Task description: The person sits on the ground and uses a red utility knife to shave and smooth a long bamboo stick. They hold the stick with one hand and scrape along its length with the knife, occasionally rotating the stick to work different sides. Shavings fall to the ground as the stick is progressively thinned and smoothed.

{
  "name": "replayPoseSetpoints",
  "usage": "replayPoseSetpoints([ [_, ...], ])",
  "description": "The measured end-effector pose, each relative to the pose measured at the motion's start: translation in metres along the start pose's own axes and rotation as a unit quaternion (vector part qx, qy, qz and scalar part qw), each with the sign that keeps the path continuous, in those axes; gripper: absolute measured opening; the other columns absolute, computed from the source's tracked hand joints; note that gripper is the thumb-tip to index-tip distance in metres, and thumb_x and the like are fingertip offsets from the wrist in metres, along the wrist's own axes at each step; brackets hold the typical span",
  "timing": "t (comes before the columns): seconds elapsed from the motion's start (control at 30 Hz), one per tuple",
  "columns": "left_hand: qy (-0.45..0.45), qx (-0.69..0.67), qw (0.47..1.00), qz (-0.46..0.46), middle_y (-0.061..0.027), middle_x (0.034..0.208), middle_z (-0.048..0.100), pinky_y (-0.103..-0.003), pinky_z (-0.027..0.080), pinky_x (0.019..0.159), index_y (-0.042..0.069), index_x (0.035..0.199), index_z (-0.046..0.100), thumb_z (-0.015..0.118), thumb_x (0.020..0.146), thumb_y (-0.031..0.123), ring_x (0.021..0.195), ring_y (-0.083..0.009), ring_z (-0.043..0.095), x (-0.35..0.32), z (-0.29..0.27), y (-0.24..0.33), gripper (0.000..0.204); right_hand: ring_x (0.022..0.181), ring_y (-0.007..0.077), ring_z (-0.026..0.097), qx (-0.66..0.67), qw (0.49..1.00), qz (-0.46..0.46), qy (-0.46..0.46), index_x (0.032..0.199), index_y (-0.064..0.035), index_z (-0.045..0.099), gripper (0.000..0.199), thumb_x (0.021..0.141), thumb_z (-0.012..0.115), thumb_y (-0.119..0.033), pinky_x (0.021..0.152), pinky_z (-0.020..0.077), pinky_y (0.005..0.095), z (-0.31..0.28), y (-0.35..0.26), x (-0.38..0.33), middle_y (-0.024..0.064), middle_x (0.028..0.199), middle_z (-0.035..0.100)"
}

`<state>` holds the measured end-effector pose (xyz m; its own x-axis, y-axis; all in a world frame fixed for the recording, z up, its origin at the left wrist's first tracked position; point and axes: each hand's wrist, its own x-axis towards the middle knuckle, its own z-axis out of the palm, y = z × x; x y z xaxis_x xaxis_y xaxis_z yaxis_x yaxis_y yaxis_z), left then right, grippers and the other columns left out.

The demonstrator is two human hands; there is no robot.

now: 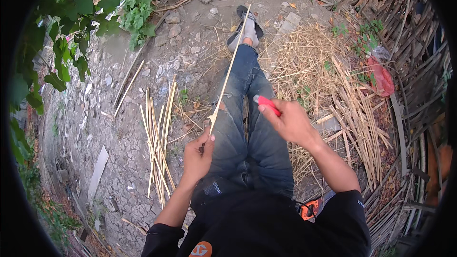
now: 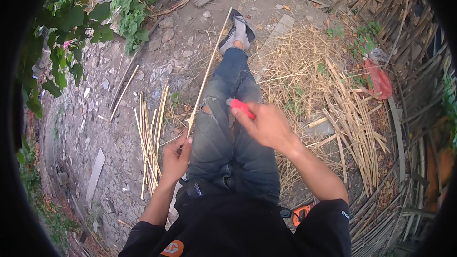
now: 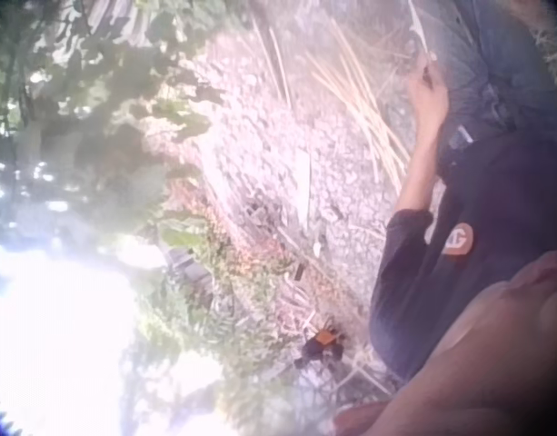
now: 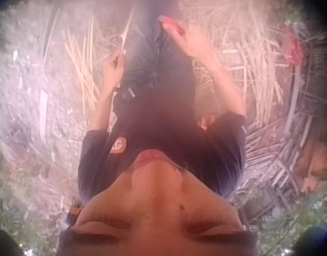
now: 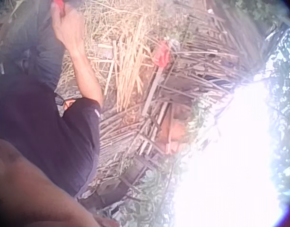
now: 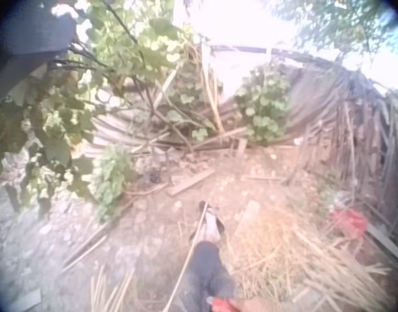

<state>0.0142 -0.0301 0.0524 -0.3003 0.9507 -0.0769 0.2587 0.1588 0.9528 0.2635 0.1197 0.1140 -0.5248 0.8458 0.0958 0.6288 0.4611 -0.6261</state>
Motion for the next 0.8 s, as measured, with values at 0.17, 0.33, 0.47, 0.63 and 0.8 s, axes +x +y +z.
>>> replayPoseSetpoints([
  [0.17,0.001,-0.016,1.0,0.02,0.0036,0.08,0.061,-0.023,0.039,0.056,0.0,0.139,0.062,0.062,0.104,0.013,0.065,-0.0018,0.045,0.014,0.019,0.022,0.037,0.068,0.0459,0.068,-0.019,0.999,-0.022,-0.044,0.086,-0.001,0.069,0.047,0.098,0.063,-0.046,0.063,0.054,0.054,0.022,-0.039,-0.012,0.0234,0.068,0.068],
  [0.33,-0.004,0.046,0.999,0.022,-0.01,0.096,0.075,-0.025,0.047,0.06,-0.001,0.135,0.064,0.063,0.101,0.011,0.068,-0.0041,0.054,0.012,0.029,0.029,0.036,0.068,0.0468,0.068,-0.011,0.999,-0.017,-0.046,0.086,-0.0009,0.068,0.048,0.099,0.062,-0.046,0.063,0.0533,0.0555,0.033,-0.043,-0.008,0.0233,0.07,0.069],
  [0.47,0.013,0.048,0.997,0.058,-0.023,0.115,0.074,-0.027,0.051,0.066,-0.003,0.132,0.065,0.064,0.1,0.011,0.074,-0.007,0.063,0.011,0.032,0.026,0.034,0.071,0.0476,0.068,-0.013,0.998,0.0,-0.058,0.086,-0.0023,0.069,0.047,0.099,0.062,-0.047,0.066,0.0534,0.0568,0.036,-0.042,-0.005,0.0235,0.072,0.069],
  [0.63,-0.024,0.063,0.997,0.027,-0.0241,0.111,0.075,-0.029,0.053,0.07,-0.005,0.131,0.065,0.063,0.101,0.01,0.082,-0.0095,0.068,0.001,0.027,0.026,0.034,0.055,0.0387,0.062,-0.027,0.995,0.031,0.086,0.084,-0.0035,0.069,0.054,0.102,0.057,-0.053,0.055,0.0482,0.0488,0.055,0.004,0.012,0.0198,0.058,0.061],
  [0.8,-0.064,0.086,0.994,-0.032,-0.0199,0.099,0.077,-0.026,0.052,0.073,-0.007,0.132,0.064,0.062,0.102,0.011,0.082,-0.0081,0.066,-0.058,-0.007,-0.007,0.035,0.049,0.0148,0.045,0.051,0.964,0.19,0.179,0.078,-0.0039,0.065,0.057,0.107,0.051,-0.051,0.049,0.0359,0.0358,-0.035,0.112,0.044,0.0053,0.054,0.051],
])
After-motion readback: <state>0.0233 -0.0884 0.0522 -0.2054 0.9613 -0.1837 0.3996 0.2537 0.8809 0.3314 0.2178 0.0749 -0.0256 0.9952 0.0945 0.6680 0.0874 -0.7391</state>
